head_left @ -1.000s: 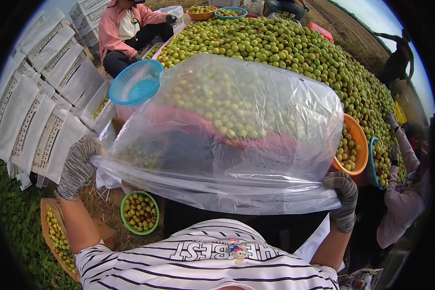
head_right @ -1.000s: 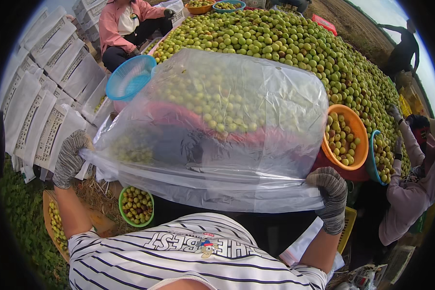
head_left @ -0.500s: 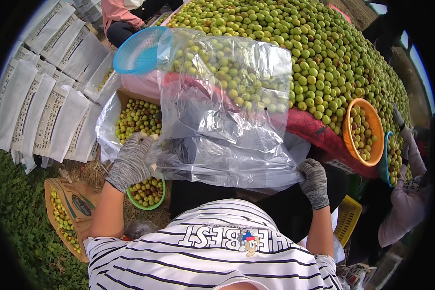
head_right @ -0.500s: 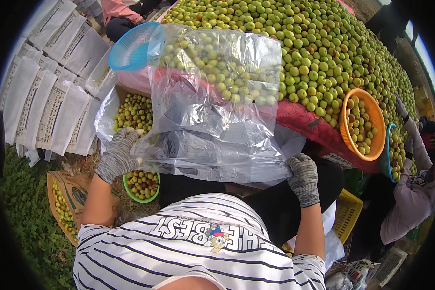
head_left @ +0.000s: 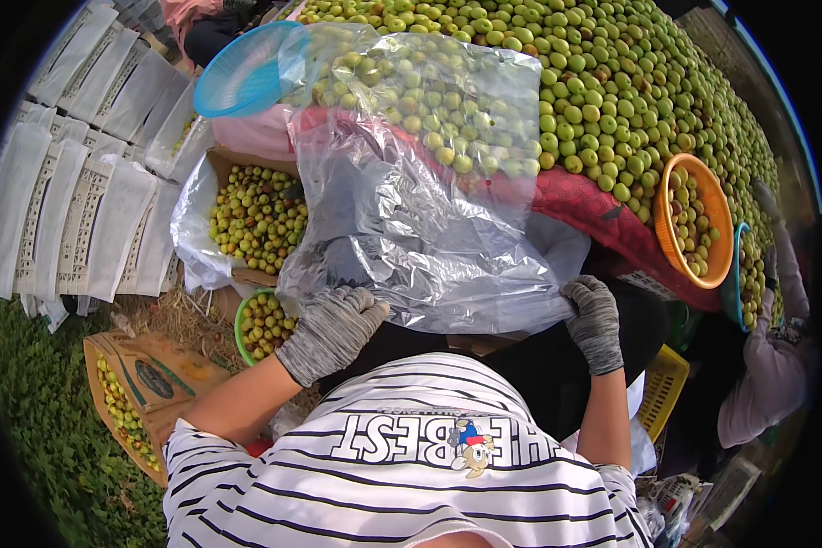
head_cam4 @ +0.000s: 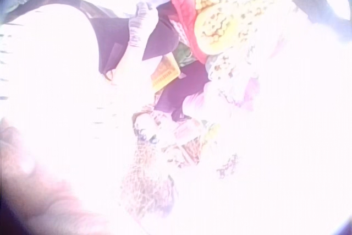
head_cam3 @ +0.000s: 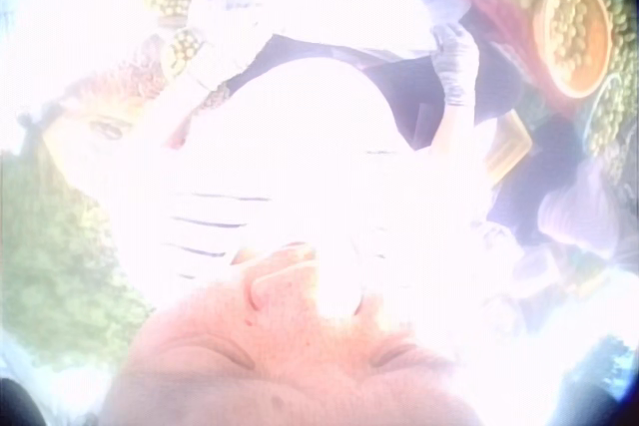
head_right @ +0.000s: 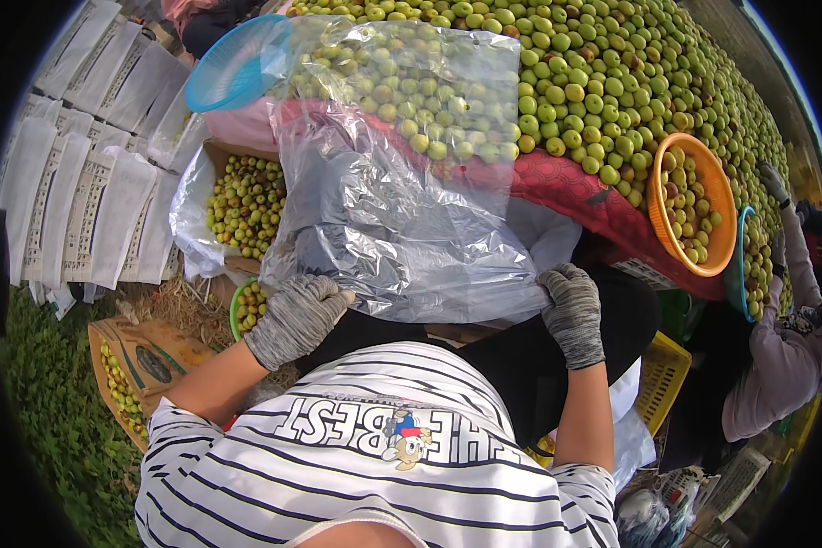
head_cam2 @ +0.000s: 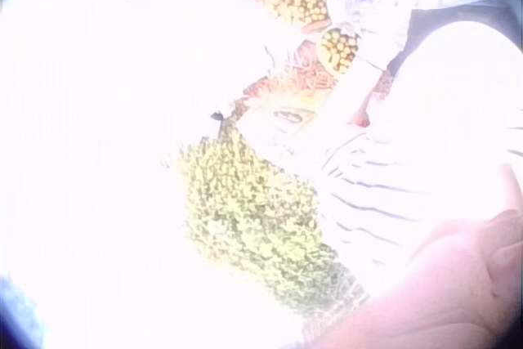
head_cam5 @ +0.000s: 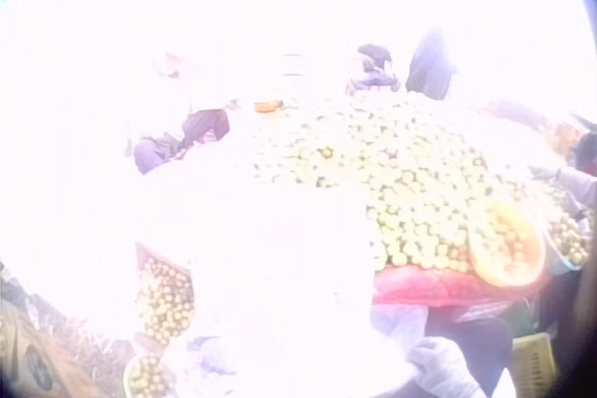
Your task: The person sorts green plums from a large pile on a table into a plastic bag and a blue bowl. They pick individual plums, inspect them, and place them into the bag or bowl while seated at the table.
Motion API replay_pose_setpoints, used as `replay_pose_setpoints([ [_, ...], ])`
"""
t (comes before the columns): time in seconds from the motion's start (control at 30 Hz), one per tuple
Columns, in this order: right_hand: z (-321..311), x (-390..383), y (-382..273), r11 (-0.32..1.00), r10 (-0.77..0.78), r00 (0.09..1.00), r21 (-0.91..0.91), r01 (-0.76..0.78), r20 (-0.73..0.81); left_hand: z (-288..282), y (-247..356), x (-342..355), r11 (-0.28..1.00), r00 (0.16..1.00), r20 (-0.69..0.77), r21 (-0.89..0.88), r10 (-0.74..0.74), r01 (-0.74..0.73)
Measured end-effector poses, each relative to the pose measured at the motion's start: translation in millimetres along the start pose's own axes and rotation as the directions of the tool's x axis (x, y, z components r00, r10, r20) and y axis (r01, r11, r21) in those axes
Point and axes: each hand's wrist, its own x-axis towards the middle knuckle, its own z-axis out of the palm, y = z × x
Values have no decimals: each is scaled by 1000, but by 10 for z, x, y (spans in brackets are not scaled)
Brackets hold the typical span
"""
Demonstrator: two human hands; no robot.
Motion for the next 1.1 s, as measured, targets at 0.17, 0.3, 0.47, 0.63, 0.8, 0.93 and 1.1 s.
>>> replay_pose_setpoints([
  [0.17,-175,78,-330,993,98,978,-49,-109,-186,-94,28,118,994,992,119,-99,-40,52],
  [0.3,-347,-47,-1023,871,17,999,491,7,-45,-207,152,383,717,938,233,-605,-257,347],
  [0.47,66,123,-1512,159,-81,831,830,-534,550,-262,294,726,228,881,436,-852,-185,470],
  [0.63,120,202,-1444,-128,-38,839,830,-542,542,-306,301,838,26,884,454,-888,-109,459],
  [0.8,-16,244,-1328,-193,-66,878,857,-478,475,-408,231,914,-123,889,450,-890,-82,439],
  [0.93,52,300,-1231,-402,0,932,853,-332,363,-437,324,1013,-402,874,403,-873,-271,277],
  [1.1,-152,373,-619,-764,457,820,625,162,346,-537,-159,1146,-804,917,225,-577,-329,-147],
])
